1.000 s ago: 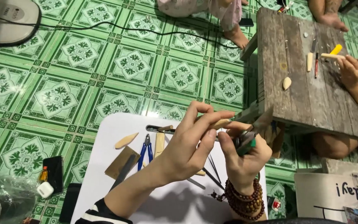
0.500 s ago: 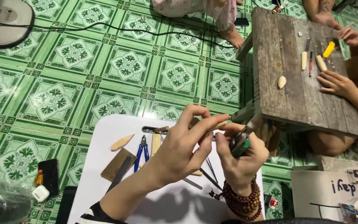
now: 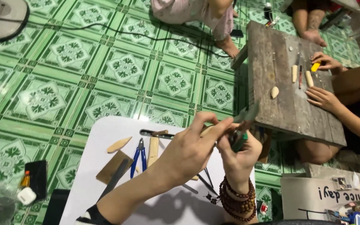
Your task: Carving a small wooden piece into a specific shape using a hand-held carving knife.
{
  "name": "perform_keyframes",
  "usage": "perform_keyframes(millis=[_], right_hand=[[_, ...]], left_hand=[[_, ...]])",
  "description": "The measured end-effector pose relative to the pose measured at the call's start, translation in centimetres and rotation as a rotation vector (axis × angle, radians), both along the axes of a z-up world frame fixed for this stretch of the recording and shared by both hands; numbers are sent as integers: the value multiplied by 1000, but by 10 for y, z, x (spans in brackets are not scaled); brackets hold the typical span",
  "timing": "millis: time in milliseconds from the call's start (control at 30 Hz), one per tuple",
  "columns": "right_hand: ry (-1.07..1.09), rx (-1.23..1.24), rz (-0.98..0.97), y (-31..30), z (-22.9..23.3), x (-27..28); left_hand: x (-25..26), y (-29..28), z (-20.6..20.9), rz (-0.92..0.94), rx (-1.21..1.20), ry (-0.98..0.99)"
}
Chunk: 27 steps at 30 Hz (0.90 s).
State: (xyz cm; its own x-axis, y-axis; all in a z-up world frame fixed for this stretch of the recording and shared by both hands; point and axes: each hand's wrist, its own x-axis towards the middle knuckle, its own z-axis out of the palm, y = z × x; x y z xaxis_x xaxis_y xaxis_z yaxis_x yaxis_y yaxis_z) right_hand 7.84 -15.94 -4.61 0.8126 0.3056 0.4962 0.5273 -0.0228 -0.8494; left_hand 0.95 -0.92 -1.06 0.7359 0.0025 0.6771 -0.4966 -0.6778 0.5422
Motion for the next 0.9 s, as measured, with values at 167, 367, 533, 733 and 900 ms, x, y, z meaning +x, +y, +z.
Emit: perform_keyframes(millis=[167,367,533,733,900], right_hand=[[186,260,151,4,-6,5],[203,379,243,-1,-18,7],[150,347,273,7,0,2],[102,124,117,-4,10,2],[-224,-312,16,-10,23,6]], left_hand=[[-3,5,6,-59,-45,5],[-6,12,8,-131,-123,49],[-5,17,11,-176,-228,60],[-9,20,17,-251,-538,248],[-13,24,20,-359,-654,312]])
